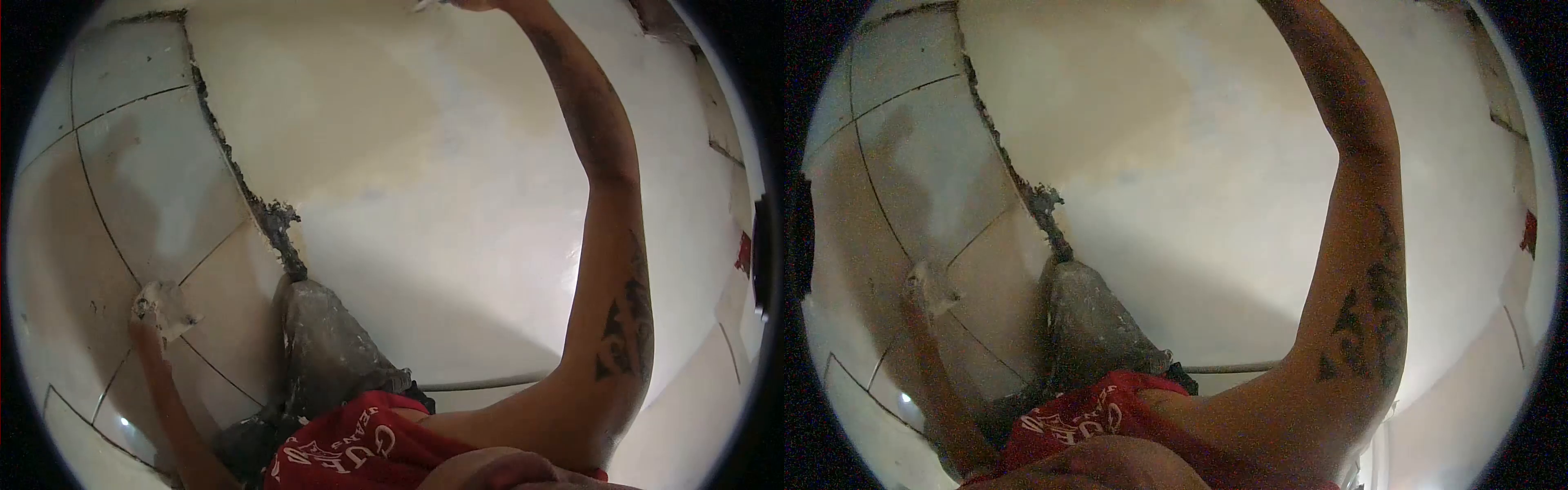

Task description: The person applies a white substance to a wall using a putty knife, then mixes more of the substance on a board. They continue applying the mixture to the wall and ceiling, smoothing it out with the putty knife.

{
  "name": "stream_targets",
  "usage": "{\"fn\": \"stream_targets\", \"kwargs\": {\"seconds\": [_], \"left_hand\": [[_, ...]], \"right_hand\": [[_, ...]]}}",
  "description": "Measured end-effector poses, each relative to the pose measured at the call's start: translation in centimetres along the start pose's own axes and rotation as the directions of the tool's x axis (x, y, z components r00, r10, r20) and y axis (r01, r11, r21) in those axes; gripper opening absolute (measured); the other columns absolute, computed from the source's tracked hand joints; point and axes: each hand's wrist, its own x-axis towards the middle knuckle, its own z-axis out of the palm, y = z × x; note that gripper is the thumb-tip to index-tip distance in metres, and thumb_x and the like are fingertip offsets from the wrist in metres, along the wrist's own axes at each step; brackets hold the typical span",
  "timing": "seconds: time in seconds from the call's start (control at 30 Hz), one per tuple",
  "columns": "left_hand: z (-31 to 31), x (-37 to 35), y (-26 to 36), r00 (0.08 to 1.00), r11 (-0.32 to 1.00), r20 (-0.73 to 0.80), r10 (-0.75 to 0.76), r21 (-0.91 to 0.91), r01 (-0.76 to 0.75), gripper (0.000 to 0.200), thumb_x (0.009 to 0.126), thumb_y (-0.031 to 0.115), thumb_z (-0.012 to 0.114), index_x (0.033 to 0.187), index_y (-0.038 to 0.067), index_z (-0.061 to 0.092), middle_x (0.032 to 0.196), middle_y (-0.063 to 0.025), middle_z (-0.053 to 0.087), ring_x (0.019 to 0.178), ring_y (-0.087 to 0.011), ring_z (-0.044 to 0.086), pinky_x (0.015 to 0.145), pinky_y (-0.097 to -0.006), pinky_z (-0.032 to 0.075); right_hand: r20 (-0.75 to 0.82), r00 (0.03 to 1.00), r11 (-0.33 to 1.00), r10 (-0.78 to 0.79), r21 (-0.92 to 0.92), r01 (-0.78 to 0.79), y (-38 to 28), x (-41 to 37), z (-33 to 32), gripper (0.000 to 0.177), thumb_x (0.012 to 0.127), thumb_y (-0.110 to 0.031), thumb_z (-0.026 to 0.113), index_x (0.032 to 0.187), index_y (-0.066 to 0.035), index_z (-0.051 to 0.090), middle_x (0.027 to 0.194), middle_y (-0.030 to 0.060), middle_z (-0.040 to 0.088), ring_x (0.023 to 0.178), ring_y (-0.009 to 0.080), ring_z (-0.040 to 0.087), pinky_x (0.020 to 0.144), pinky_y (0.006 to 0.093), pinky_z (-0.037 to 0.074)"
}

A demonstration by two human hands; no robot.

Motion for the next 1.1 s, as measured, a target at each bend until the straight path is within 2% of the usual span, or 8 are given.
{"fn": "stream_targets", "kwargs": {"seconds": [0.1, 0.23, 0.33, 0.67, 0.77, 0.87, 1.0, 1.1], "left_hand": [[0.9, 0.3, -1.6, 0.980, 0.979, -0.191, 0.058, 0.201, -0.019, 0.042, 0.083, 0.022, 0.051, 0.115, -0.005, 0.050, 0.111, -0.0213, 0.055, 0.097, -0.0318, 0.054, 0.082, -0.0393, 0.041], [-0.7, -1.5, 1.7, 0.995, 0.990, 0.033, 0.090, -0.109, -0.086, 0.041, 0.084, 0.024, 0.051, 0.113, -0.006, 0.051, 0.102, -0.0209, 0.058, 0.088, -0.0307, 0.056, 0.076, -0.0373, 0.043], [0.0, -3.4, 4.5, 0.990, 0.990, -0.010, 0.139, -0.004, -0.139, 0.038, 0.086, 0.022, 0.049, 0.111, -0.006, 0.051, 0.100, -0.0198, 0.058, 0.085, -0.0286, 0.056, 0.074, -0.0363, 0.043], [0.3, -5.4, 6.7, 0.984, 0.975, -0.017, -0.177, -0.140, 0.173, 0.032, 0.087, 0.017, 0.044, 0.109, -0.006, 0.050, 0.101, -0.0154, 0.055, 0.084, -0.0240, 0.055, 0.072, -0.0354, 0.044], [-0.3, -6.2, 8.0, 0.983, 0.984, 0.030, -0.180, 0.005, 0.180, 0.029, 0.087, 0.015, 0.044, 0.106, -0.006, 0.051, 0.096, -0.0168, 0.056, 0.082, -0.0252, 0.056, 0.071, -0.0357, 0.045], [0.4, -2.7, 2.7, 1.000, 0.995, 0.005, -0.020, 0.098, 0.020, 0.029, 0.087, 0.015, 0.043, 0.104, -0.006, 0.051, 0.093, -0.0184, 0.057, 0.079, -0.0272, 0.057, 0.071, -0.0369, 0.046], [0.6, -1.1, -0.3, 0.990, 0.989, 0.012, 0.139, 0.038, -0.140, 0.034, 0.087, 0.017, 0.043, 0.110, -0.007, 0.049, 0.100, -0.0217, 0.056, 0.085, -0.0299, 0.057, 0.073, -0.0385, 0.046], [1.0, -3.9, 2.8, 1.000, 1.000, -0.017, -0.009, -0.024, 0.009, 0.036, 0.087, 0.018, 0.043, 0.114, -0.006, 0.045, 0.106, -0.0221, 0.053, 0.091, -0.0300, 0.055, 0.076, -0.0385, 0.045]], "right_hand": [[0.014, 1.000, 0.995, 0.004, -0.096, -0.003, 0.9, 2.1, 4.2, 0.041, 0.069, -0.005, 0.045, 0.106, -0.011, 0.062, 0.104, 0.0132, 0.061, 0.098, 0.0310, 0.056, 0.081, 0.0401, 0.045], [0.021, 0.999, 0.996, 0.046, -0.081, -0.044, -0.1, 1.7, 5.4, 0.040, 0.070, -0.005, 0.046, 0.106, -0.013, 0.061, 0.106, 0.0104, 0.060, 0.101, 0.0289, 0.055, 0.082, 0.0399, 0.044], [0.066, 0.984, 0.984, 0.163, -0.079, -0.157, -1.5, 1.6, 5.4, 0.037, 0.073, -0.006, 0.047, 0.107, -0.014, 0.061, 0.108, 0.0089, 0.060, 0.102, 0.0277, 0.055, 0.084, 0.0443, 0.042], [0.044, 0.956, 0.938, 0.291, -0.208, -0.276, -4.6, -0.7, 6.6, 0.028, 0.086, -0.014, 0.043, 0.110, -0.015, 0.057, 0.117, 0.0091, 0.054, 0.104, 0.0285, 0.054, 0.093, 0.0538, 0.034], [-0.040, 0.957, 0.909, 0.286, -0.306, -0.284, -5.7, -1.9, 7.5, 0.029, 0.088, -0.018, 0.039, 0.111, -0.015, 0.056, 0.116, 0.0098, 0.054, 0.105, 0.0296, 0.053, 0.095, 0.0534, 0.032], [-0.462, 0.842, 0.820, 0.277, -0.344, -0.458, -2.9, -1.3, 15.9, 0.030, 0.089, -0.020, 0.038, 0.114, -0.015, 0.054, 0.119, 0.0099, 0.052, 0.106, 0.0289, 0.052, 0.094, 0.0524, 0.032], [-0.407, 0.905, 0.834, 0.124, -0.452, -0.318, -6.5, -5.6, 13.7, 0.038, 0.078, -0.017, 0.055, 0.116, -0.020, 0.051, 0.112, 0.0006, 0.054, 0.099, 0.0177, 0.054, 0.087, 0.0463, 0.041], [-0.481, 0.872, 0.826, 0.090, -0.453, -0.336, -7.1, -8.2, 16.7, 0.041, 0.077, -0.020, 0.056, 0.118, -0.022, 0.050, 0.116, 0.0015, 0.051, 0.100, 0.0185, 0.054, 0.087, 0.0492, 0.040]]}}
